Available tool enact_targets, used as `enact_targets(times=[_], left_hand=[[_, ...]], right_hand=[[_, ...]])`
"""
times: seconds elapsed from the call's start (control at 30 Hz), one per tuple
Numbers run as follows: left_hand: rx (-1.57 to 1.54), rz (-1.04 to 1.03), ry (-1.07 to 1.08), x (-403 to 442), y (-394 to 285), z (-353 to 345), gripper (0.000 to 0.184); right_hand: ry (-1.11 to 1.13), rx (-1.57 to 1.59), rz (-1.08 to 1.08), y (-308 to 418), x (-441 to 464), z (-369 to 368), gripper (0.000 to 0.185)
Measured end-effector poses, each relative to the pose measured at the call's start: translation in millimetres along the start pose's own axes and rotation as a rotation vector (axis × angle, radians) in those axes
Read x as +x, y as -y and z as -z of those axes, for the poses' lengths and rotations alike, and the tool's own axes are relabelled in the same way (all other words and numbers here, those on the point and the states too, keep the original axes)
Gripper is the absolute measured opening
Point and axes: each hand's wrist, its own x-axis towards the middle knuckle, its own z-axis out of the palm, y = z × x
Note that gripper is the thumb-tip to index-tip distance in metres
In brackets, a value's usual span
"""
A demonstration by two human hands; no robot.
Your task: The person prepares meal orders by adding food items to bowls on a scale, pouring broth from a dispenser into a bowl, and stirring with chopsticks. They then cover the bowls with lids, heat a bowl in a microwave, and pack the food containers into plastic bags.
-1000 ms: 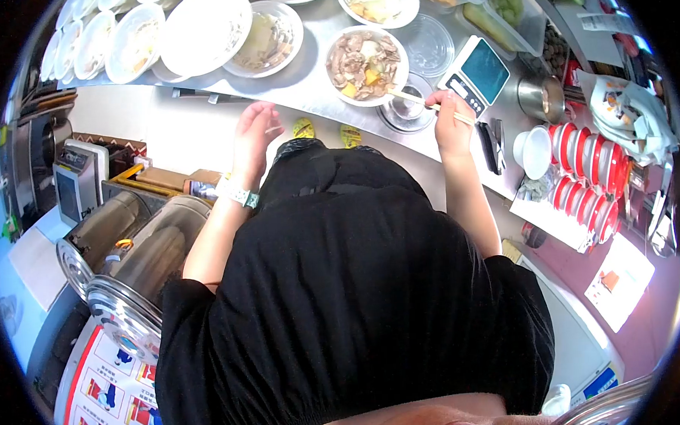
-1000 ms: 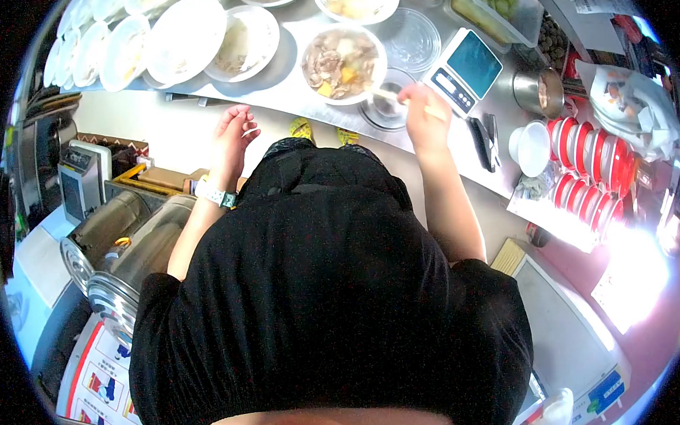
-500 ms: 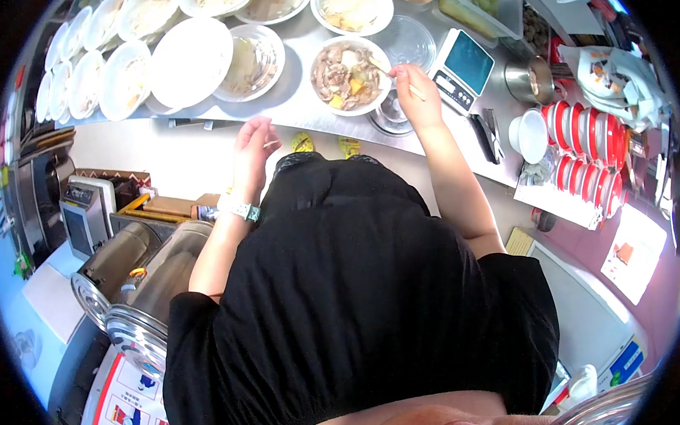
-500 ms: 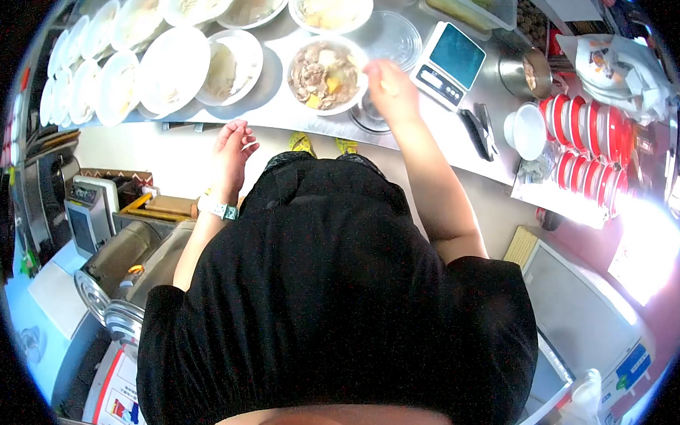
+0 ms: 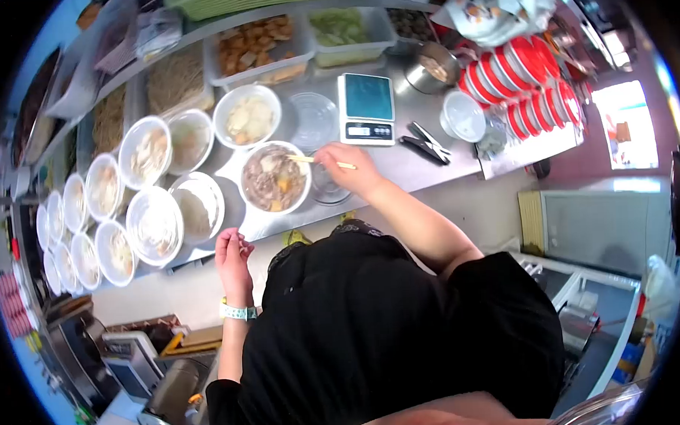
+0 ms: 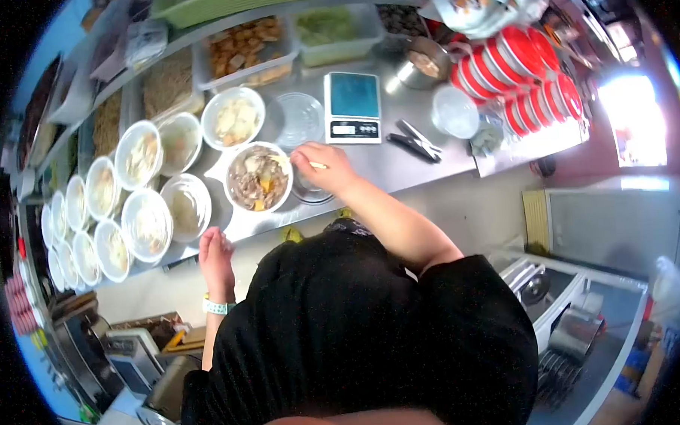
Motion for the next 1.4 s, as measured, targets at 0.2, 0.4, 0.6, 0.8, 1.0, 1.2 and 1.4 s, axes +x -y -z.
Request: enact_targets(times=[0.2,0.4,0.6,0.8,1.0,1.2,1.4], left_hand=[[0.464,-0.756,0.414,-71,-141,-160,0.028],[0.761,-1.815,0.398,-132,-226,-251,0.040],[0.736,-1.650,0.211,-139,-197,-306,0.042],[0.576,-0.886,0.282,-52,-131,-328,0.031],[-0.227,0.034,0.233,63,-28,-382,0.047],[-0.925,0.031,0.293,177,-38,-459,0.045],[-0.816,0.074,0.338,191,-71,-494,0.047]], right_hand=[[-0.100,0.166,-0.038,-20,-1,45,0.020],[-0.529,0.067,0.253,-64,90,164,0.005],[-0.509,-0.174,0.633,-96,198,192,0.008],[-0.348,-0.183,0.488,-111,252,157,0.016],[-0.396,-0.215,0.491,-117,259,152,0.021],[-0.313,-0.349,0.401,-104,272,157,0.030],[-0.201,-0.171,0.419,-115,258,196,0.030]])
